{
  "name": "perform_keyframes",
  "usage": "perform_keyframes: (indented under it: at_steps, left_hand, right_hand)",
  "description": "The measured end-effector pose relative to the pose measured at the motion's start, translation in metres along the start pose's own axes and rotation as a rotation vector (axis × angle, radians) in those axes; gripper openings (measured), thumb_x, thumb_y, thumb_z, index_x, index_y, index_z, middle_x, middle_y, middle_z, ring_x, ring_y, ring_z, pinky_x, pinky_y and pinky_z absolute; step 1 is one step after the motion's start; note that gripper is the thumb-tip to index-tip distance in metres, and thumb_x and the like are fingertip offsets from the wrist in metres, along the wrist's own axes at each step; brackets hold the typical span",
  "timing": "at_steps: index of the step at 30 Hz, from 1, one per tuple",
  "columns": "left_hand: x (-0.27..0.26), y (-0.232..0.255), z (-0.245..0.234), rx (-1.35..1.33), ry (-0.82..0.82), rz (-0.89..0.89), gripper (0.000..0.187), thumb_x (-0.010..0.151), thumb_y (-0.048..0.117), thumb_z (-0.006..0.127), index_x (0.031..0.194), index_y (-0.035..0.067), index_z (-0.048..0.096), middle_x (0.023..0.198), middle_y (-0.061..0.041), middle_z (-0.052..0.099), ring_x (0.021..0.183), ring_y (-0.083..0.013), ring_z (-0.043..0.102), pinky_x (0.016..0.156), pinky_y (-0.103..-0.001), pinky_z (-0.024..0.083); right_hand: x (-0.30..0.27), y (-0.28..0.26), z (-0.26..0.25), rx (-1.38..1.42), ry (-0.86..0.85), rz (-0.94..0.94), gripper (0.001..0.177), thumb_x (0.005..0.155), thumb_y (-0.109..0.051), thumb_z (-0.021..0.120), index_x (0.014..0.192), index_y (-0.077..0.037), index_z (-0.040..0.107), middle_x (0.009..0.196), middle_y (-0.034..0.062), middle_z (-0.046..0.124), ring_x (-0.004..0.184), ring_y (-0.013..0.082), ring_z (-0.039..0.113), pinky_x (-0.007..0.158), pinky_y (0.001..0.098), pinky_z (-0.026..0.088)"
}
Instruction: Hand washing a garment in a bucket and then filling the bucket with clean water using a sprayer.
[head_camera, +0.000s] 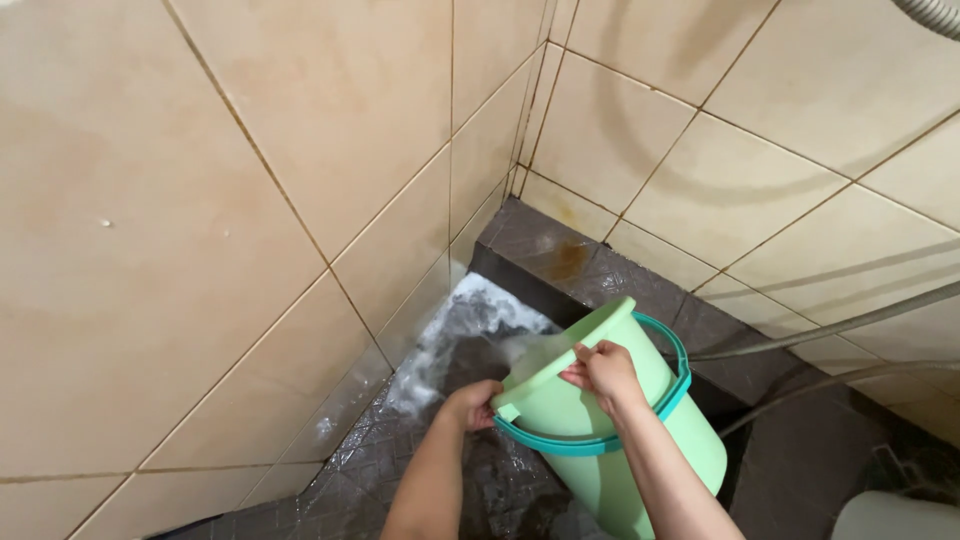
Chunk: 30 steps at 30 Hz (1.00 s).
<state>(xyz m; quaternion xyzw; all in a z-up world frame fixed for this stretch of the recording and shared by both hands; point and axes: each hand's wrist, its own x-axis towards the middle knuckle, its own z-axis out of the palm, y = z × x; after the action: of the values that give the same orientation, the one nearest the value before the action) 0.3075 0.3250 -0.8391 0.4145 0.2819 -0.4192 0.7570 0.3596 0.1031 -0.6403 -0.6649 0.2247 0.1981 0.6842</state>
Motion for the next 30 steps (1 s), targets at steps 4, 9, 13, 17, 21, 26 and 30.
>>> perform_keyframes:
  at_steps: [4, 9, 13, 17, 21, 26, 30]
  left_hand:
    - [0.001, 0.011, 0.004, -0.012, 0.042, -0.038, 0.016, 0.093, 0.031, 0.065, 0.088, 0.015, 0.063, 0.072, 0.003, 0.063, 0.057, -0.0116, 0.063, 0.056, -0.03, 0.058]
    - [-0.001, 0.015, 0.007, -0.041, 0.044, -0.008, 0.016, 0.092, 0.032, 0.063, 0.09, 0.017, 0.066, 0.073, 0.005, 0.064, 0.06, -0.0105, 0.064, 0.054, -0.027, 0.057]
    - [0.001, 0.016, 0.011, -0.035, 0.011, -0.024, 0.017, 0.092, 0.034, 0.063, 0.088, 0.018, 0.068, 0.07, 0.006, 0.064, 0.059, -0.009, 0.062, 0.052, -0.025, 0.054]
    - [0.004, 0.016, 0.014, -0.099, -0.018, -0.004, 0.022, 0.095, 0.034, 0.064, 0.082, 0.017, 0.066, 0.067, 0.005, 0.063, 0.055, -0.009, 0.061, 0.05, -0.025, 0.055]
    - [0.005, 0.017, 0.019, -0.14, -0.036, -0.018, 0.026, 0.095, 0.035, 0.063, 0.08, 0.014, 0.065, 0.063, 0.003, 0.061, 0.05, -0.0101, 0.06, 0.046, -0.024, 0.054]
    - [0.004, 0.017, 0.026, -0.165, -0.098, -0.02, 0.027, 0.096, 0.035, 0.06, 0.081, 0.014, 0.067, 0.064, 0.004, 0.064, 0.051, -0.0093, 0.061, 0.046, -0.023, 0.054]
    - [-0.001, 0.017, 0.035, -0.265, -0.128, -0.038, 0.028, 0.099, 0.036, 0.059, 0.086, 0.013, 0.069, 0.07, 0.003, 0.069, 0.057, -0.0095, 0.066, 0.052, -0.024, 0.057]
  right_hand:
    - [0.002, -0.013, 0.004, -0.027, 0.004, -0.02, 0.023, 0.098, -0.012, 0.063, 0.087, 0.008, 0.056, 0.081, 0.0186, 0.065, 0.069, 0.0281, 0.071, 0.066, 0.0372, 0.065]
    - [0.01, -0.022, 0.008, -0.043, 0.013, -0.047, 0.026, 0.098, -0.012, 0.065, 0.088, 0.009, 0.055, 0.08, 0.0198, 0.066, 0.068, 0.0277, 0.071, 0.064, 0.0369, 0.065]
    - [0.011, -0.032, 0.015, -0.076, 0.003, -0.056, 0.024, 0.098, -0.012, 0.065, 0.09, 0.009, 0.056, 0.08, 0.0191, 0.066, 0.068, 0.0271, 0.071, 0.064, 0.0365, 0.064]
    - [0.009, -0.046, 0.022, -0.133, -0.008, -0.06, 0.023, 0.098, -0.013, 0.064, 0.093, 0.008, 0.058, 0.08, 0.0172, 0.067, 0.067, 0.0254, 0.071, 0.064, 0.0353, 0.065]
    - [0.008, -0.057, 0.032, -0.184, -0.024, -0.069, 0.022, 0.097, -0.012, 0.065, 0.092, 0.008, 0.058, 0.079, 0.017, 0.067, 0.065, 0.0257, 0.071, 0.062, 0.0356, 0.064]
    - [-0.004, -0.074, 0.047, -0.254, -0.031, -0.12, 0.023, 0.096, -0.011, 0.066, 0.089, 0.01, 0.059, 0.077, 0.0174, 0.067, 0.063, 0.0261, 0.071, 0.06, 0.0364, 0.064]
    - [-0.006, -0.082, 0.057, -0.343, -0.026, -0.192, 0.022, 0.095, -0.01, 0.067, 0.085, 0.01, 0.061, 0.073, 0.0173, 0.068, 0.06, 0.0256, 0.071, 0.058, 0.0364, 0.063]
